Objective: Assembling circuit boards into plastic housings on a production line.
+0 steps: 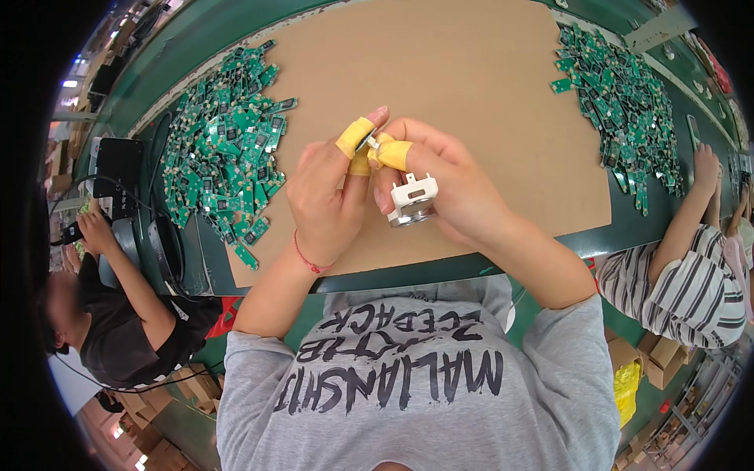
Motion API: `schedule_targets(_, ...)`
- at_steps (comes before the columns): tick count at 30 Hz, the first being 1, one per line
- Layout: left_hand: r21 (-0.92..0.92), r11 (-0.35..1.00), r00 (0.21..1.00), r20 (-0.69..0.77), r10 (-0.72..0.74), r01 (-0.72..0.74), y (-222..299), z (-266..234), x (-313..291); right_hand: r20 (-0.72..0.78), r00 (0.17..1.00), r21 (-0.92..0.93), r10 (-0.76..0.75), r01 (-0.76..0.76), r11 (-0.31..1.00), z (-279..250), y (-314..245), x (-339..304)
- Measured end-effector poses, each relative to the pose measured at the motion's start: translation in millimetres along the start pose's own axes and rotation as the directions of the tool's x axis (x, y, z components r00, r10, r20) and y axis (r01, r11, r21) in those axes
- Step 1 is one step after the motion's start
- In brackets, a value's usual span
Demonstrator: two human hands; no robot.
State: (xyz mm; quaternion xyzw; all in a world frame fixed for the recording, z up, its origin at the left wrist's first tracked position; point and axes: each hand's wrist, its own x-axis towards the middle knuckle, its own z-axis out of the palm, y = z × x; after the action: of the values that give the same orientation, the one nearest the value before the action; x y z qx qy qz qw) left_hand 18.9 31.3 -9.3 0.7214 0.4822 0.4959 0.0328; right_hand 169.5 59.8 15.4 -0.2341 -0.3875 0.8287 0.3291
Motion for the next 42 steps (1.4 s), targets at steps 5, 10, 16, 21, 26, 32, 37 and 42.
schedule_targets(5, -0.016, 1.000, 0.999, 0.033, -0.009, 0.009, -1.5, 1.5, -2.0, 0.009, 1.000, -0.003, -0.002, 0.002, 1.000, -4.0, 3.3, 0.7)
schedule_targets(10, -0.017, 0.998, 0.998, 0.020, 0.053, -0.052, -2.4, -1.9, 0.3, 0.089, 0.996, 0.027, -0.009, 0.007, 1.000, -7.9, -0.7, -0.4)
schedule_targets(16, -0.048, 0.997, 0.999, -0.001, 0.053, -0.053, -2.6, -0.5, -2.0, 0.050, 0.999, -0.015, 0.016, -0.015, 1.000, -1.6, -4.8, -0.9)
schedule_targets(21, 0.007, 0.999, 0.998, 0.016, 0.053, -0.053, -2.6, 0.1, -1.6, 0.077, 0.997, 0.004, 0.009, -0.009, 1.000, -4.6, -3.1, 1.9)
schedule_targets(26, -0.022, 0.997, 0.997, -0.031, 0.076, -0.077, -4.0, 1.3, -2.4, 0.115, 0.993, -0.019, -0.012, 0.014, 1.000, -9.2, 0.7, 2.9)
schedule_targets(32, 0.038, 0.994, 0.994, 0.038, 0.104, -0.105, -4.3, -3.8, -6.2, 0.114, 0.993, -0.075, -0.006, 0.014, 0.997, -15.6, 3.4, 3.0)
schedule_targets(37, 0.114, 0.987, 0.993, 0.002, 0.116, -0.115, -4.0, 0.2, -2.5, 0.091, 0.996, -0.088, -0.013, 0.021, 0.996, -12.2, 3.2, 1.9)
schedule_targets(42, 0.083, 0.992, 0.995, 0.042, 0.094, -0.097, -2.7, -2.5, -0.5, 0.122, 0.992, -0.062, -0.009, 0.016, 0.998, -14.5, -4.5, 0.6)
